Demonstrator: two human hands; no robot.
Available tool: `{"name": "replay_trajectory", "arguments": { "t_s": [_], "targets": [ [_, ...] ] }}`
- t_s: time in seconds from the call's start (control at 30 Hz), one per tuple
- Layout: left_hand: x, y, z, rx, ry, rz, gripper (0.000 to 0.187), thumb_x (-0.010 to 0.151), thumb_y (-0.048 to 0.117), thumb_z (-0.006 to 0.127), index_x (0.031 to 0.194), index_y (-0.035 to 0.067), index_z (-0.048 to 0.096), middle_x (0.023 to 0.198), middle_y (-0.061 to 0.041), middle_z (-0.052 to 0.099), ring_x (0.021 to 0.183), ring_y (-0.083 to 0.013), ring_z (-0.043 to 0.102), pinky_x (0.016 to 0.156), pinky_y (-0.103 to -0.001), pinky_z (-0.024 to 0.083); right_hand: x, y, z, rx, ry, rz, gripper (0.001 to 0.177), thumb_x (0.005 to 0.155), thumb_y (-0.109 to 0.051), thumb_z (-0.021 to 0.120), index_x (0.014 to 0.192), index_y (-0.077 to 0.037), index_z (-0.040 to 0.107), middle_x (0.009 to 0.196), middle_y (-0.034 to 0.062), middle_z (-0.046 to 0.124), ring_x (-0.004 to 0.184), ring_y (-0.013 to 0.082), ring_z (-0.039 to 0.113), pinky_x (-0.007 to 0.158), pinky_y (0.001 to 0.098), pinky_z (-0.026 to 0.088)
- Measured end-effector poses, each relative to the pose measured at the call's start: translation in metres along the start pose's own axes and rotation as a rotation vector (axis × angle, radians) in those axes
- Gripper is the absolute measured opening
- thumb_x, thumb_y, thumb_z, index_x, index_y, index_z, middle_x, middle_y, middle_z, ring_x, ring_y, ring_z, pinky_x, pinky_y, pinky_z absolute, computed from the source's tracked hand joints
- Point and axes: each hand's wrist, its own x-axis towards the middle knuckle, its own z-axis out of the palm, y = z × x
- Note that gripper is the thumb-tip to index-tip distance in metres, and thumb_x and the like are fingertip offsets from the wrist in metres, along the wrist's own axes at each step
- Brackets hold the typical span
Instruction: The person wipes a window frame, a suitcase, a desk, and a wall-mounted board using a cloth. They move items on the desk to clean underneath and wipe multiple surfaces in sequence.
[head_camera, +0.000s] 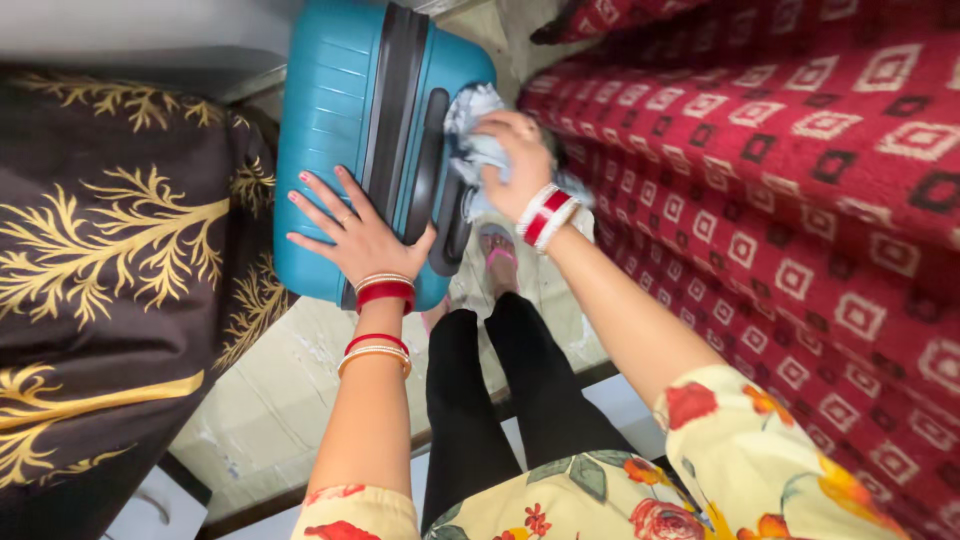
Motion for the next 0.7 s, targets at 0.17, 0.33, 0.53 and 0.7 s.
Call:
{"name": "replay_trajectory", "arguments": {
  "t_s": [0.17,0.33,0.53,0.7],
  "targets": [
    [-0.004,0.001,0.0,-0.014,0.001,0.006,0.142,0.066,0.076,0.075,0.165,0.001,0.007,0.168,-0.031,-0.002,0.154,-0.0531,-0.004,0.115,-0.08,0.004,-0.05,-0.046,0.019,0.091,-0.398,-0.158,0.037,0.072,-0.009,0.065,0.109,-0.004,0.068,0.118,0.0197,0.066,0.119,0.0422,0.06,0.112,0.0497,0.044],
    [-0.005,-0.006,-0.003,-0.117,-0.052,0.06,0.149,0.067,0.079,0.079,0.165,0.001,-0.002,0.167,-0.033,-0.01,0.153,-0.0546,-0.014,0.113,-0.082,-0.001,-0.15,-0.035,0.005,0.47,-0.337,0.567,0.025,0.086,-0.011,0.062,0.109,-0.004,0.07,0.109,0.013,0.073,0.108,0.0235,0.069,0.104,0.0336,0.051],
    [0.008,-0.013,-0.018,-0.081,-0.383,0.031,0.172,0.05,0.069,0.091,0.16,0.003,-0.023,0.162,-0.035,-0.029,0.148,-0.0548,-0.029,0.111,-0.082,-0.007,-0.113,0.01,0.017,0.648,-0.157,0.55,0.033,0.1,-0.024,0.066,0.127,-0.006,0.067,0.12,0.004,0.069,0.113,0.0114,0.059,0.102,0.0277,0.043],
    [0.01,-0.01,-0.02,-0.028,-0.439,0.005,0.175,0.047,0.067,0.092,0.159,0.005,-0.027,0.162,-0.035,-0.031,0.147,-0.0548,-0.032,0.111,-0.081,-0.007,-0.062,0.025,0.052,0.592,-0.207,0.612,0.031,0.099,-0.026,0.07,0.115,0.0,0.073,0.098,0.0035,0.075,0.091,0.0094,0.062,0.085,0.0256,0.052]
  ]
}}
